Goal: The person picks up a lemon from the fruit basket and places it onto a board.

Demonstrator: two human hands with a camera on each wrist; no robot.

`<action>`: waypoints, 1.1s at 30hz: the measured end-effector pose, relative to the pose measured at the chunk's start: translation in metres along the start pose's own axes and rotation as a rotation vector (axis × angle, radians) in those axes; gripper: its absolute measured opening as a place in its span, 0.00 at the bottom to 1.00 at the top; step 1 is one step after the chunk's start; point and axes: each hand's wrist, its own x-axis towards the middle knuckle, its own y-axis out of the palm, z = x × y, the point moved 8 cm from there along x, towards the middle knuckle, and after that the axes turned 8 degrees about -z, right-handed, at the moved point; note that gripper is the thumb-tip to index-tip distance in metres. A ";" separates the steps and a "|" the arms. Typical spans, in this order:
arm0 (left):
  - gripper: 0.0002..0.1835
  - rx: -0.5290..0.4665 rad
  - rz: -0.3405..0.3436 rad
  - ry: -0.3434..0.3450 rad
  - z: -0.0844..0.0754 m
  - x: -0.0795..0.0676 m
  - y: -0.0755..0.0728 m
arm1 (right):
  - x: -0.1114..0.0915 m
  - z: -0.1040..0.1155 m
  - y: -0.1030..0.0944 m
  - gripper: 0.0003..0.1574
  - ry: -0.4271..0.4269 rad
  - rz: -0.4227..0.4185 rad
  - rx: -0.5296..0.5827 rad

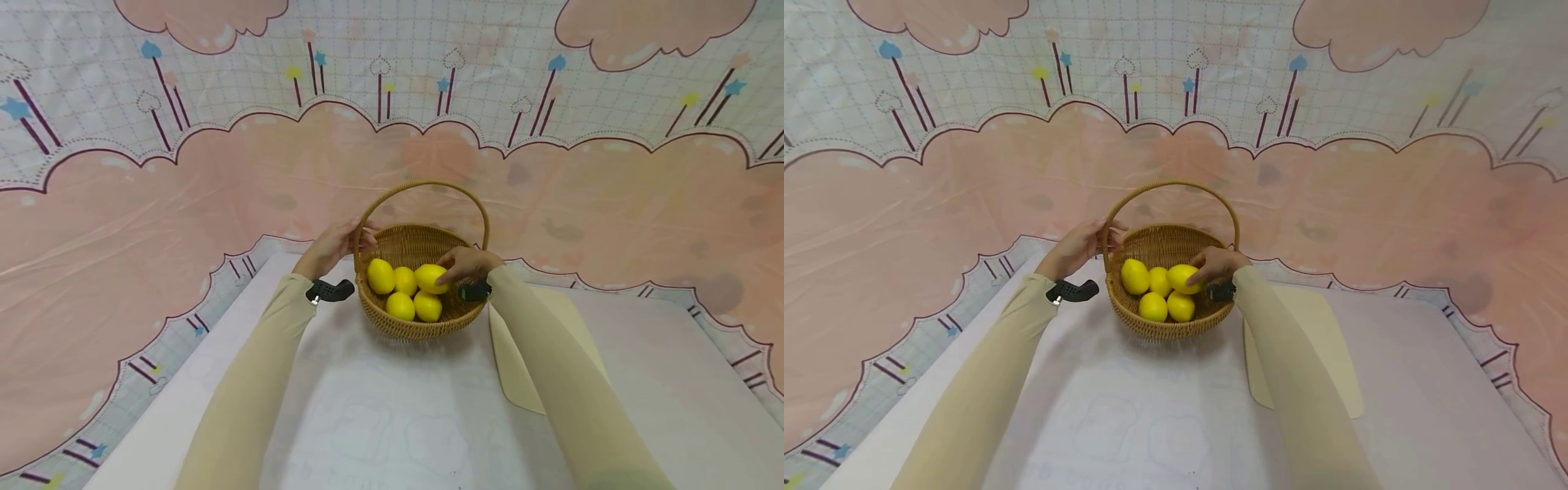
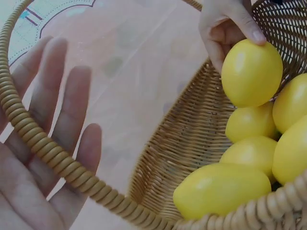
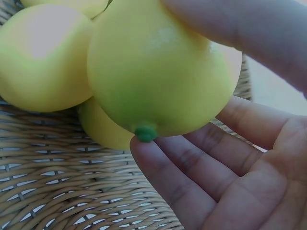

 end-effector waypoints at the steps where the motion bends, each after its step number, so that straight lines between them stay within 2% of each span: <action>1: 0.26 -0.003 -0.012 -0.006 0.000 0.000 0.000 | 0.000 0.001 0.000 0.36 -0.005 -0.001 0.000; 5: 0.25 -0.016 -0.050 -0.012 -0.002 -0.001 -0.001 | -0.001 0.005 -0.003 0.37 -0.023 -0.006 -0.017; 12: 0.20 -0.018 -0.064 -0.004 -0.005 -0.001 -0.001 | -0.010 0.017 -0.011 0.39 -0.078 -0.033 -0.083; 18: 0.20 0.005 -0.070 -0.001 -0.001 0.001 -0.002 | -0.017 0.020 -0.017 0.42 -0.084 -0.059 -0.031; 25: 0.20 -0.008 -0.080 -0.003 0.002 -0.001 -0.002 | -0.032 0.031 -0.025 0.63 -0.165 -0.111 0.059; 27: 0.20 -0.011 -0.082 -0.001 0.002 -0.001 -0.003 | -0.036 0.033 -0.027 0.62 -0.175 -0.106 0.074; 33: 0.20 -0.014 -0.096 0.003 0.000 -0.002 -0.004 | -0.047 0.033 -0.034 0.43 -0.161 -0.097 0.014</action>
